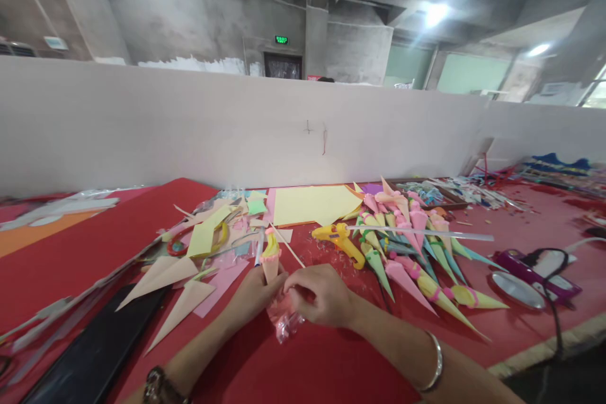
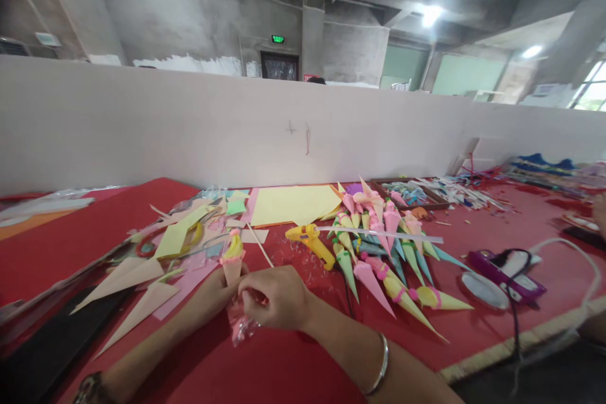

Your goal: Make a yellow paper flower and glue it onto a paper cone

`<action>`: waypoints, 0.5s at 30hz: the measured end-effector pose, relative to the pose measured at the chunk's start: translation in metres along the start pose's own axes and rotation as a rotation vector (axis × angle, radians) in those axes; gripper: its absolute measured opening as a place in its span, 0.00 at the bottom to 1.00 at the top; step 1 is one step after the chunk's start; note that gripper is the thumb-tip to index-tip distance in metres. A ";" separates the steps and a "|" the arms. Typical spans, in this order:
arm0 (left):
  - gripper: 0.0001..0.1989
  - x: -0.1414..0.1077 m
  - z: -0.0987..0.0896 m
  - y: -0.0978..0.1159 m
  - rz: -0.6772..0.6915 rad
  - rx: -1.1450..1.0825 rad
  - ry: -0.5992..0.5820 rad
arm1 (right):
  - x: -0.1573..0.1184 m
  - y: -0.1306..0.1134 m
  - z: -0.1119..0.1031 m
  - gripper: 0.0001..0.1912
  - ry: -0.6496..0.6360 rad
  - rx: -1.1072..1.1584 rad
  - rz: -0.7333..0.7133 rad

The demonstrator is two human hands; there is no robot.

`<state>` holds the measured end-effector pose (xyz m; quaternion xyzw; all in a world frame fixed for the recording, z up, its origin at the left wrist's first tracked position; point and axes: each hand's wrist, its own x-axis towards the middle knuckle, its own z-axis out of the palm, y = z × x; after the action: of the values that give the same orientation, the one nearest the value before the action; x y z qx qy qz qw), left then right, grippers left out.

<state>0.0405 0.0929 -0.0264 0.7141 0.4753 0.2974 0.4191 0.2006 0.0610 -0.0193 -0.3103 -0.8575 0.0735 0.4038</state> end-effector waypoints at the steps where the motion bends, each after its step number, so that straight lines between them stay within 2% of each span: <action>1: 0.11 0.000 0.000 0.000 0.001 -0.001 0.003 | 0.001 0.000 -0.001 0.07 0.009 0.016 0.007; 8: 0.11 0.003 -0.002 -0.007 0.041 0.015 0.044 | 0.003 -0.003 -0.003 0.08 0.076 0.067 0.034; 15: 0.09 0.001 0.000 -0.003 0.027 -0.010 0.061 | 0.005 -0.008 -0.010 0.08 0.075 0.036 0.052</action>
<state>0.0392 0.0944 -0.0290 0.7087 0.4768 0.3272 0.4041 0.2017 0.0567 -0.0066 -0.3276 -0.8320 0.0875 0.4392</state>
